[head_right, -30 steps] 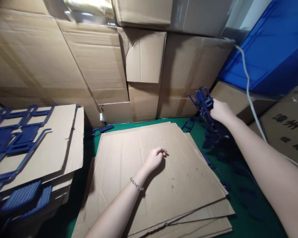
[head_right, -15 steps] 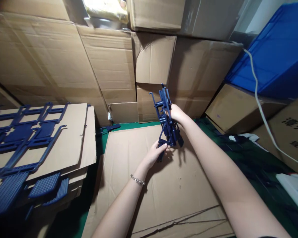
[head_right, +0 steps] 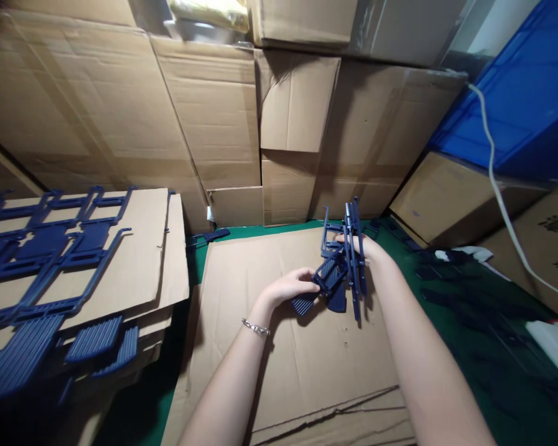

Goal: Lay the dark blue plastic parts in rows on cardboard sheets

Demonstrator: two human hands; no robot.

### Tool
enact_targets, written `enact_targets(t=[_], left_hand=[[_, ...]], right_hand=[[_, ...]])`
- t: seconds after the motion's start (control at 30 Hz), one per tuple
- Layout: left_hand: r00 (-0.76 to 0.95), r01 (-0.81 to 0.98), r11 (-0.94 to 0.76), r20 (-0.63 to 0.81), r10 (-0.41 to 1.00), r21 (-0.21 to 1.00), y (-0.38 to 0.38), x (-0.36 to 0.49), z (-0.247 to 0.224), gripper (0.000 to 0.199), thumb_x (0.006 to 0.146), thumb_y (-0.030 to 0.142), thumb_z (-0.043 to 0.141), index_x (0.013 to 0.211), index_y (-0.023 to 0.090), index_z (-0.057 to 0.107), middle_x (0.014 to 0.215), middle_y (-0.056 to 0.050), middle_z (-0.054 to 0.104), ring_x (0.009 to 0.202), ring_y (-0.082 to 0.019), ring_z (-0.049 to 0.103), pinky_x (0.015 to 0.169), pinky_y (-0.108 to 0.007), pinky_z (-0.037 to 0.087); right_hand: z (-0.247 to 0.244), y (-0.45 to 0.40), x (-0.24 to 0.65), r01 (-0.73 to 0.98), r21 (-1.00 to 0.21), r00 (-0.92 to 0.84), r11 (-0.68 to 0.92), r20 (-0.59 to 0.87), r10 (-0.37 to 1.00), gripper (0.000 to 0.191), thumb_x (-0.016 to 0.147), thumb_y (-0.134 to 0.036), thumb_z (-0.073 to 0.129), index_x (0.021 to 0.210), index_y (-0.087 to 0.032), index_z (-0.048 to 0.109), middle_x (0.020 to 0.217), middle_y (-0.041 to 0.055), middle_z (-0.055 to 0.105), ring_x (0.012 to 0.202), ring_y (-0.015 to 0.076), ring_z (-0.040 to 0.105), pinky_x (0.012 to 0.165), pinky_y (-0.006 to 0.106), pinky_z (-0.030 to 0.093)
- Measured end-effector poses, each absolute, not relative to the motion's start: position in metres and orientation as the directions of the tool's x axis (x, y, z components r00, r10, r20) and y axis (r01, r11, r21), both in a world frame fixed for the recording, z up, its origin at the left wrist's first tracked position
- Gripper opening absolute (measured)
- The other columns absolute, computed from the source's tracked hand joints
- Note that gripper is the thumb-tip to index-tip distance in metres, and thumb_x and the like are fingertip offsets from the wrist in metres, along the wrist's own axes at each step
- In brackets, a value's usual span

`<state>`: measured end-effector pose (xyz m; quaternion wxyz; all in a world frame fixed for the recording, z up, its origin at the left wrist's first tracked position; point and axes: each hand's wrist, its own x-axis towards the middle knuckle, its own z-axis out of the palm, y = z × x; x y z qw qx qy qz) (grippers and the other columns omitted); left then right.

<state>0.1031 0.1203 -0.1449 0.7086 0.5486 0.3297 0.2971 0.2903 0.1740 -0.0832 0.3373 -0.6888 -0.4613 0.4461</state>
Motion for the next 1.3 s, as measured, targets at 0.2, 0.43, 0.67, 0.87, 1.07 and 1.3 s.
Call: enact_targets(t=[0.2,0.43,0.67,0.87,1.07,1.3], left_hand=[[0.422,-0.073,0.081,-0.043,0.906,0.994,0.127,0.111,-0.156,0.058,0.061,0.011,0.065,0.115,0.015,0.042,0.100,-0.006,0.054,0.077,-0.011,0.052,0.071,-0.023,0.043],[0.311,-0.100,0.057,-0.023,0.950,0.993,0.126,0.117,-0.155,0.121,0.055,0.005,0.068,0.139,0.015,-0.018,0.114,-0.014,0.052,0.088,-0.017,0.055,0.080,-0.030,0.044],[0.460,0.123,0.024,-0.078,0.884,0.992,0.123,0.108,-0.149,0.112,0.056,0.003,0.064,0.143,0.016,-0.007,0.111,-0.015,0.053,0.076,-0.015,0.054,0.075,-0.029,0.043],[0.383,0.096,-0.029,-0.010,0.924,0.995,0.123,0.111,-0.151,0.083,0.063,0.007,0.058,0.137,0.016,0.023,0.090,-0.007,0.056,0.061,-0.009,0.049,0.063,-0.024,0.042],[0.235,0.077,-0.050,0.031,0.972,0.996,0.125,0.115,-0.154,0.051,0.067,0.015,0.059,0.117,0.017,0.049,0.100,-0.007,0.059,0.080,-0.014,0.055,0.078,-0.027,0.043],[0.259,0.012,0.159,-0.157,0.953,0.987,0.125,0.121,-0.149,0.033,0.069,0.010,0.048,0.100,0.015,0.055,0.063,0.001,0.052,0.047,-0.007,0.044,0.050,-0.019,0.038]], right_hand=[[-0.112,0.161,0.264,0.544,-0.800,0.183,-0.254,-0.182,0.966,0.020,0.070,-0.023,0.062,0.085,-0.010,0.066,0.079,0.0089,0.066,0.082,0.0208,0.061,0.069,0.024,0.047],[-0.121,0.155,0.248,0.628,-0.751,0.101,-0.202,-0.178,0.979,0.029,0.069,-0.028,0.061,0.093,-0.011,0.068,0.094,0.0099,0.065,0.090,0.0227,0.059,0.075,0.026,0.044],[-0.118,0.144,0.250,0.628,-0.762,0.001,-0.154,-0.198,0.980,0.032,0.073,-0.026,0.059,0.101,-0.011,0.066,0.096,0.0090,0.065,0.090,0.0193,0.059,0.074,0.021,0.045],[-0.107,0.135,0.260,0.523,-0.834,-0.043,-0.177,-0.233,0.972,0.031,0.077,-0.019,0.052,0.107,-0.014,0.060,0.093,0.0061,0.066,0.074,0.0147,0.059,0.062,0.021,0.046],[-0.096,0.134,0.279,0.810,-0.560,0.117,-0.174,-0.137,0.984,0.023,0.076,-0.022,0.050,0.091,-0.014,0.064,0.082,0.0081,0.065,0.068,0.0166,0.058,0.057,0.023,0.043],[-0.086,0.126,0.264,0.901,-0.407,0.126,-0.153,-0.091,0.988,0.028,0.075,-0.025,0.044,0.094,-0.016,0.064,0.088,0.0108,0.065,0.082,0.0233,0.059,0.068,0.028,0.043]])
